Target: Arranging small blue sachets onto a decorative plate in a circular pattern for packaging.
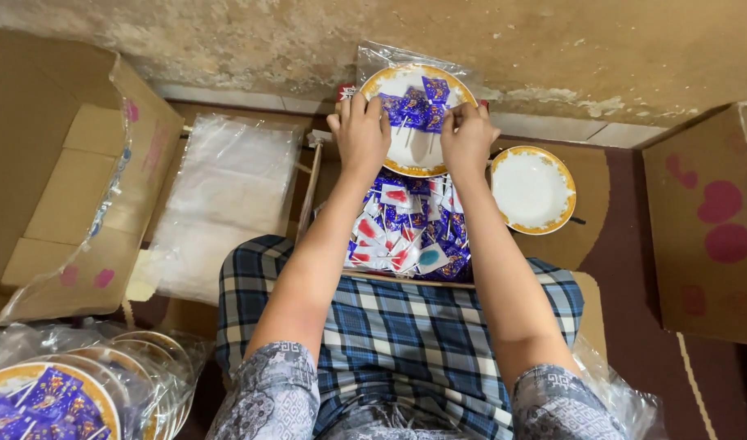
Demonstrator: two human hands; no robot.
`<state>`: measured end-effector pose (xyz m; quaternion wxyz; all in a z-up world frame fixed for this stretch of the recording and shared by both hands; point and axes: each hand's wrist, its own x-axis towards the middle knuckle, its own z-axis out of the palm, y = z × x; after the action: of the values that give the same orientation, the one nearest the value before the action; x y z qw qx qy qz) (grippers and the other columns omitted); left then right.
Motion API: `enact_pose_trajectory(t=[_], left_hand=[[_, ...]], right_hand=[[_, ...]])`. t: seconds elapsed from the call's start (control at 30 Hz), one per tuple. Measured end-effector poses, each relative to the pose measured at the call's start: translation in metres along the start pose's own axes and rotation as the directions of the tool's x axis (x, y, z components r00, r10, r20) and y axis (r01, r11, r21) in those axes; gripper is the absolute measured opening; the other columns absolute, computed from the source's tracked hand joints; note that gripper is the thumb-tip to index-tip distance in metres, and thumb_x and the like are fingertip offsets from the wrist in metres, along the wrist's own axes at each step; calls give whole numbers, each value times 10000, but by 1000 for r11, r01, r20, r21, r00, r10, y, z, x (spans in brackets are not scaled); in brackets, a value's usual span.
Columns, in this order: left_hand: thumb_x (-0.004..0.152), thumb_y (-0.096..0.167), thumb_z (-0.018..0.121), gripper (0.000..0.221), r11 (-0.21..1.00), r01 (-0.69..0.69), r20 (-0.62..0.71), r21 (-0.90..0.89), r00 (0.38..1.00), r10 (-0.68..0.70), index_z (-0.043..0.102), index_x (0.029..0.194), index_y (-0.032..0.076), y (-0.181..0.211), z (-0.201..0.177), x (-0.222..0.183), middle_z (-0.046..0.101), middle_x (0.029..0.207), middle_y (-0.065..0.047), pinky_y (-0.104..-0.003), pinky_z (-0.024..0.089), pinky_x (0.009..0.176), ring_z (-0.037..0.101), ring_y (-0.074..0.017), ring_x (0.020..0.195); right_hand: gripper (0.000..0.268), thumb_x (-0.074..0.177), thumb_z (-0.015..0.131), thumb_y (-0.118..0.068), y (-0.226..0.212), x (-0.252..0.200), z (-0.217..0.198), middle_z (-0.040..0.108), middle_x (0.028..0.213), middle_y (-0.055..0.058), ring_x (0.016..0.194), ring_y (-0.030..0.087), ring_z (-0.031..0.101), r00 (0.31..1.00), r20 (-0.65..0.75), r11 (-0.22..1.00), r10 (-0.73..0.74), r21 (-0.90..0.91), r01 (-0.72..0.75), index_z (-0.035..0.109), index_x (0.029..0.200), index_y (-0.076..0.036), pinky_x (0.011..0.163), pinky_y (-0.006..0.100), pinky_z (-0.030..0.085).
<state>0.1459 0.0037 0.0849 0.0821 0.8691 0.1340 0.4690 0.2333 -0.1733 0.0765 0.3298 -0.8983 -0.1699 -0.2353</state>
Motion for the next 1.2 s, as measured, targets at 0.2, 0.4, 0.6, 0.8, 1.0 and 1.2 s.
enact_pose_trajectory(t=[0.2,0.4,0.6,0.8,1.0,1.2], left_hand=[[733,276,802,227,999,31,182,25,983,-35,623,843,190,-1,36,-10,521,866,16,-455,345,750,516,-243,930],[950,166,636,132,942,224,366,-249,923,-122,710,1059,182,4,-15,-6,522,1101,-40,-493,413,927,495,-280,1144],[986,281,616,203,635,616,568,-466,758,-320,462,1001,150,-15,-58,-40,650,856,-143,-518,497,806,677,-456,937],[854,383,732,281,935,342,958,-91,288,-12,693,1091,238,-44,-75,-78,762,1059,-20,-512,521,938,695,-304,1128],[866,228,743,558,979,180,979,-94,196,58,571,1397,207,-39,-80,-118,443,1474,-154,-725,342,1079,390,-471,1399],[941,88,609,516,952,271,960,-143,273,67,543,1441,195,-31,-101,-126,401,1491,-91,-692,382,1058,457,-418,1384]], right_hand=[[109,868,744,-199,3,-11,4,583,745,-17,817,285,679,994,109,999,-9,-49,14,638,881,-177,820,413,372],[234,932,804,-226,1,-26,-27,656,839,-22,816,197,633,980,188,988,-63,151,35,602,834,-162,867,434,334],[171,946,829,-138,-12,-74,-65,599,743,35,679,233,606,989,32,927,-141,355,121,678,876,-103,701,328,459],[78,873,772,-181,-12,-129,-71,675,716,-14,627,197,642,947,296,950,-124,310,28,719,927,-199,646,338,522],[438,810,607,95,-63,-137,-119,661,1139,321,1093,557,616,616,707,930,-347,344,129,720,1216,-24,991,610,477],[364,801,677,-7,-13,-161,-73,642,1140,153,1036,458,648,669,653,934,-356,228,275,736,1127,-159,956,520,512]])
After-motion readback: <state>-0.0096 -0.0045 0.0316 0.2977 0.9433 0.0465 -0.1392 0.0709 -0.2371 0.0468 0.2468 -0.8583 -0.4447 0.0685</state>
